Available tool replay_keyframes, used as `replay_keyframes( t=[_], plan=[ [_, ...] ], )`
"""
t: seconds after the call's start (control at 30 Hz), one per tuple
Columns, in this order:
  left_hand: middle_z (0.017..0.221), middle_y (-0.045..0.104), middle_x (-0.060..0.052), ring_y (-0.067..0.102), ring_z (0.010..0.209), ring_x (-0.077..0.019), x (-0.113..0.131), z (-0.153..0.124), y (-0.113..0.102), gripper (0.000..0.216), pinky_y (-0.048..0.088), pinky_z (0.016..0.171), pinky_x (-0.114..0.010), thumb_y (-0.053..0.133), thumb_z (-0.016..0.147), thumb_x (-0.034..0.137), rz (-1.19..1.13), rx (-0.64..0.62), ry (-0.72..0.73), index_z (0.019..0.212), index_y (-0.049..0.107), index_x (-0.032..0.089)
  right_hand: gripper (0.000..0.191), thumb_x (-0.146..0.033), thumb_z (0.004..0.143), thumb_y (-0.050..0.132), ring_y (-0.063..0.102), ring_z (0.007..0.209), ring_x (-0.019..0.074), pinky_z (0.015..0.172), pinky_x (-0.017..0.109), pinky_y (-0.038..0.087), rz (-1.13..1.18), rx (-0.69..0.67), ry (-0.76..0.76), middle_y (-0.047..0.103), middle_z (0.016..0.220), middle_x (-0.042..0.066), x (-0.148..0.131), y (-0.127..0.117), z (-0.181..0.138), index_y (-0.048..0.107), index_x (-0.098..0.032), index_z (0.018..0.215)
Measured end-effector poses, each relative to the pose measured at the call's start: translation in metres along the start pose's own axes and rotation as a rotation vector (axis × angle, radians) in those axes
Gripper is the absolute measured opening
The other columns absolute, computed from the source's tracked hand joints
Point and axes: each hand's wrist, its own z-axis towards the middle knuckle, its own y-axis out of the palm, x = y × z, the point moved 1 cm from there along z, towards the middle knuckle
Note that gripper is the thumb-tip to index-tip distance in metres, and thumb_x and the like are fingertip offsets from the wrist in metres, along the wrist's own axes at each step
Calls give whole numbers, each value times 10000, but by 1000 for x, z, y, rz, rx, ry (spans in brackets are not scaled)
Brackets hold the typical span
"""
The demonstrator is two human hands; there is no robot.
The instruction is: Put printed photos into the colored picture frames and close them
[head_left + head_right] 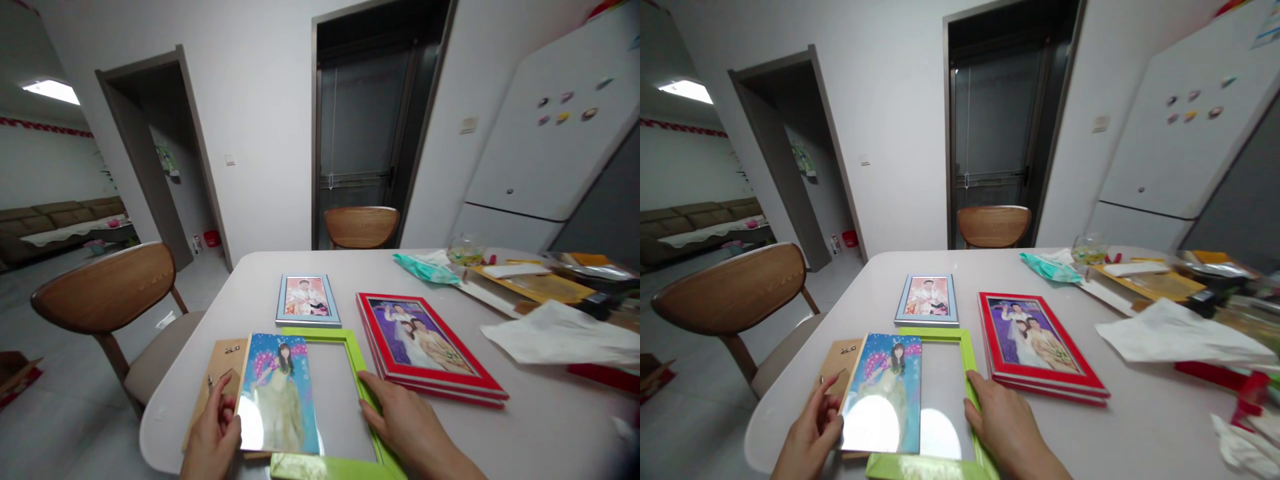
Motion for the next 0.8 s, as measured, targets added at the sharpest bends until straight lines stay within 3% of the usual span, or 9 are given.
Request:
replay_keyframes(
  t=[0.13, 0.27, 0.37, 0.47, 0.53, 0.63, 0.7, 0.8],
  plan=[
    [833, 608, -22, 590, 695, -187, 2, 3, -3, 423, 479, 656, -311, 453, 709, 308, 325, -24, 114, 1111, 456, 176, 387, -258, 723, 432, 565, 789, 229, 704, 332, 408, 136, 76, -81, 599, 934, 128, -11, -5, 0, 541, -149, 1077],
    [1115, 538, -114, 501, 1026, -253, 4, 6, 1, 425, 416, 866, -398, 469, 709, 280, 539, 44, 352, 1112, 469, 144, 424, -242, 704, 441, 545, 630, 148, 636, 283, 421, 487, 71, -154, 591, 870, 92, -36, 5, 14, 511, -134, 1107],
    [1189, 496, -126, 435, 1115, -259, 8, -1, 16, 465, 381, 916, -409, 497, 691, 234, 555, -48, 530, 1146, 453, 153, 556, -204, 651, 466, 500, 485, 101, 472, 229, 390, 804, -47, -44, 575, 740, 27, -55, 26, 34, 400, -133, 1198],
    [1269, 417, -132, 370, 1167, -283, 11, -9, 34, 639, 359, 935, -426, 575, 625, 220, 542, -197, 651, 1229, 371, 171, 731, -151, 593, 472, 400, 368, 74, 367, 187, 312, 1173, -84, 116, 453, 519, -86, -75, 35, 49, 220, -109, 1277],
    [1312, 349, -142, 316, 1193, -313, 14, -12, 43, 756, 333, 943, -468, 603, 585, 202, 542, -244, 704, 1275, 296, 170, 695, -141, 584, 475, 352, 352, 61, 356, 174, 295, 1371, -72, 130, 386, 466, -113, -92, 25, 50, 271, -96, 1247],
    [1342, 303, -114, 281, 1215, -293, 26, -11, 46, 724, 298, 968, -475, 510, 636, 108, 483, -163, 779, 1299, 234, 193, 458, -146, 607, 492, 376, 408, 47, 386, 162, 312, 1497, -106, -31, 435, 510, -79, -117, -8, 41, 497, -102, 1062],
    [1332, 336, -69, 304, 1212, -249, 40, -10, 42, 641, 291, 987, -434, 442, 695, 79, 356, -32, 816, 1289, 256, 232, 365, -197, 652, 506, 442, 492, 64, 427, 170, 353, 1514, -119, -122, 505, 605, -33, -128, -27, 33, 543, -109, 1004],
    [1254, 451, -28, 390, 1163, -207, 60, -10, 38, 450, 313, 987, -376, 410, 781, 157, 74, 153, 654, 1219, 381, 258, 383, -309, 704, 513, 529, 683, 118, 549, 219, 427, 1469, -72, -140, 575, 844, 48, -127, -33, 24, 535, -135, 1044]
  ],
)
